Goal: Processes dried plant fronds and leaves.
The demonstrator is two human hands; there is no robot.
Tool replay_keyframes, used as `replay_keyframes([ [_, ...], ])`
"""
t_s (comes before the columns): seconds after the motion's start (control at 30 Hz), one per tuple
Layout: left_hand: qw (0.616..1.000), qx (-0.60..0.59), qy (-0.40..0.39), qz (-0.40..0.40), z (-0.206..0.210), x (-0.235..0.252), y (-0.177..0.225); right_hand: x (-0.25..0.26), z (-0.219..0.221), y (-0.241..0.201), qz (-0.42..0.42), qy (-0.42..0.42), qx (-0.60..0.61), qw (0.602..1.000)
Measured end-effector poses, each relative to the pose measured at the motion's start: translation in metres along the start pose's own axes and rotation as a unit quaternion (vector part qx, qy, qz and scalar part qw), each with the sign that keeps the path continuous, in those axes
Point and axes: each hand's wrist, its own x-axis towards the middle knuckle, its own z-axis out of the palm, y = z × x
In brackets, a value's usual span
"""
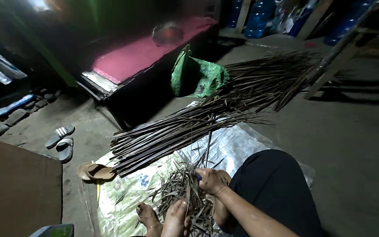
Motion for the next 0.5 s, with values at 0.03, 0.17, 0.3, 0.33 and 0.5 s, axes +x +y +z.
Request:
replay_keyframes([
  [0.03, 1.0, 0.003, 0.001, 0.0, 0.0, -0.001, 0.0, 0.003, -0.004, 0.002, 0.025, -0.006, 0.0, 1.0],
  [0.17, 1.0, 0.013, -0.005, 0.0, 0.002, -0.001, 0.0, 0.004, -0.013, 0.004, 0.074, 0.038, 0.016, 0.996],
  [0.3, 0.999, 0.021, 0.033, 0.01, -0.001, 0.002, 0.0, -0.008, -0.011, -0.011, 0.043, -0.031, 0.03, 0.998],
  [0.33, 0.999, 0.025, 0.045, 0.014, -0.002, 0.005, 0.0, -0.014, -0.008, -0.018, 0.011, -0.068, 0.031, 0.997],
  [0.5, 0.993, 0.032, 0.099, 0.058, -0.004, 0.012, -0.004, -0.039, 0.019, -0.044, -0.126, -0.091, 0.044, 0.987],
])
